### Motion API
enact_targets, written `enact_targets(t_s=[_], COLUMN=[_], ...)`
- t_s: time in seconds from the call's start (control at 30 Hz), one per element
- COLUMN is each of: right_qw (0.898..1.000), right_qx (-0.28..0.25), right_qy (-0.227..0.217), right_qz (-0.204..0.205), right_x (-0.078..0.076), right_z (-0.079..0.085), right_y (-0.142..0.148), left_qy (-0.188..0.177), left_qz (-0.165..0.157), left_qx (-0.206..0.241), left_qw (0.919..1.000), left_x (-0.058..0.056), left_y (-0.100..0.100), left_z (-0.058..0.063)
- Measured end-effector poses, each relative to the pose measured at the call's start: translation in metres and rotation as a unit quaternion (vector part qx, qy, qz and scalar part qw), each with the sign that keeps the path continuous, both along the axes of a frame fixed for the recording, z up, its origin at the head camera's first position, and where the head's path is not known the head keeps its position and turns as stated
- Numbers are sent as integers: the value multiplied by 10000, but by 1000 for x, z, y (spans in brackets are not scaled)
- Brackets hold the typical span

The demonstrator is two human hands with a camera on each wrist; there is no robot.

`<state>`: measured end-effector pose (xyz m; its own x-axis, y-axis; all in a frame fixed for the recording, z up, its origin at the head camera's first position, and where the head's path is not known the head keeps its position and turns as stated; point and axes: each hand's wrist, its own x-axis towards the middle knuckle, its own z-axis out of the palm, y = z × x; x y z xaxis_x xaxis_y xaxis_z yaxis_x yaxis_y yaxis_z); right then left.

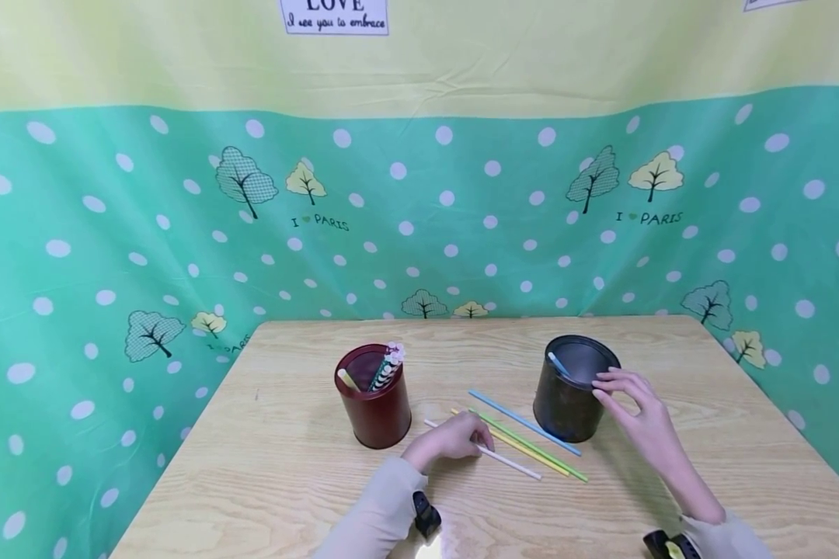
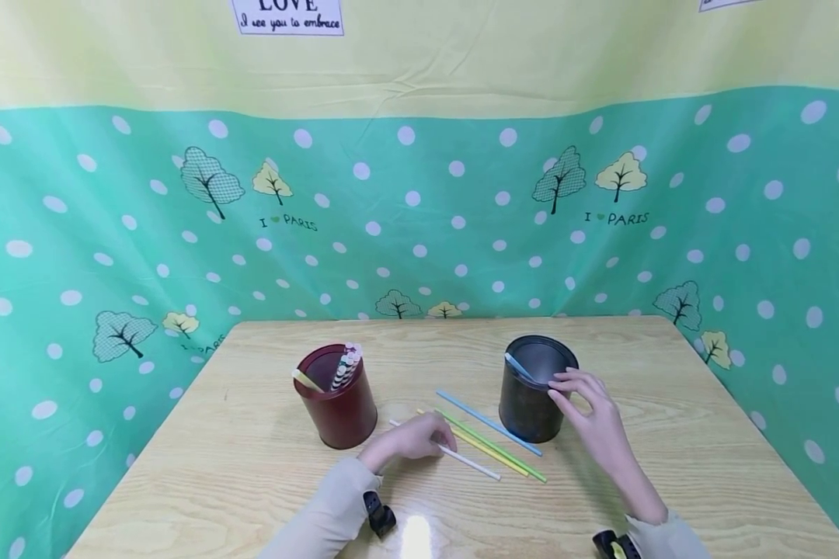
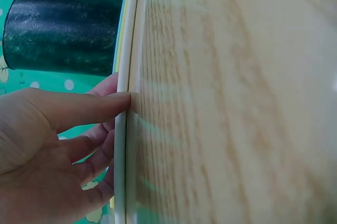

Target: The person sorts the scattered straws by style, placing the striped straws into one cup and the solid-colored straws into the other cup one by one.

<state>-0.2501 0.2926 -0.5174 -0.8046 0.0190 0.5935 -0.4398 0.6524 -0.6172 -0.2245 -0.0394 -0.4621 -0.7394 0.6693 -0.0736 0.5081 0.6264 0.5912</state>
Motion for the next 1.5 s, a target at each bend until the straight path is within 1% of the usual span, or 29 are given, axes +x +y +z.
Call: enact_targets(t_s=[0.1,0.17,0.37,0.63,0.8,0.9,0.97,1.1,1.27,1.33,1.5], right_qw=[10000,10000,10000,10000,10000,10000,10000,9998,9999,10000,10000], right_qx=[-15,-26,30,-7,-18,-41,-58,-160,-107,-47,21], right_qy=[37,51,2,22,2,19,26,66,25,1,-36], right_qz=[7,11,-30,-3,14,31,36,87,44,13,-2], right_x=[-1,-1,0,-2,-2,-1,0,2,0,-1,-2], right_z=[0,-1,-2,-4,-2,0,1,2,-2,-3,-4], right_y=[0,0,1,1,0,-1,-1,-2,0,1,1], left_qy=[-123,-144,-100,-11,51,43,46,101,-51,-64,217], left_qz=[-36,-51,-130,-204,-182,-129,-54,46,234,243,226], left_qx=[76,72,58,-79,-131,-64,32,366,838,1081,1531], left_qw=[9999,9999,9998,9998,9997,9999,10000,9993,9962,9938,9877], left_x=[0,0,-1,-1,-1,0,0,0,1,1,2], left_y=[0,1,1,1,2,2,2,1,2,2,0], left_z=[0,0,0,1,2,2,2,3,11,14,21])
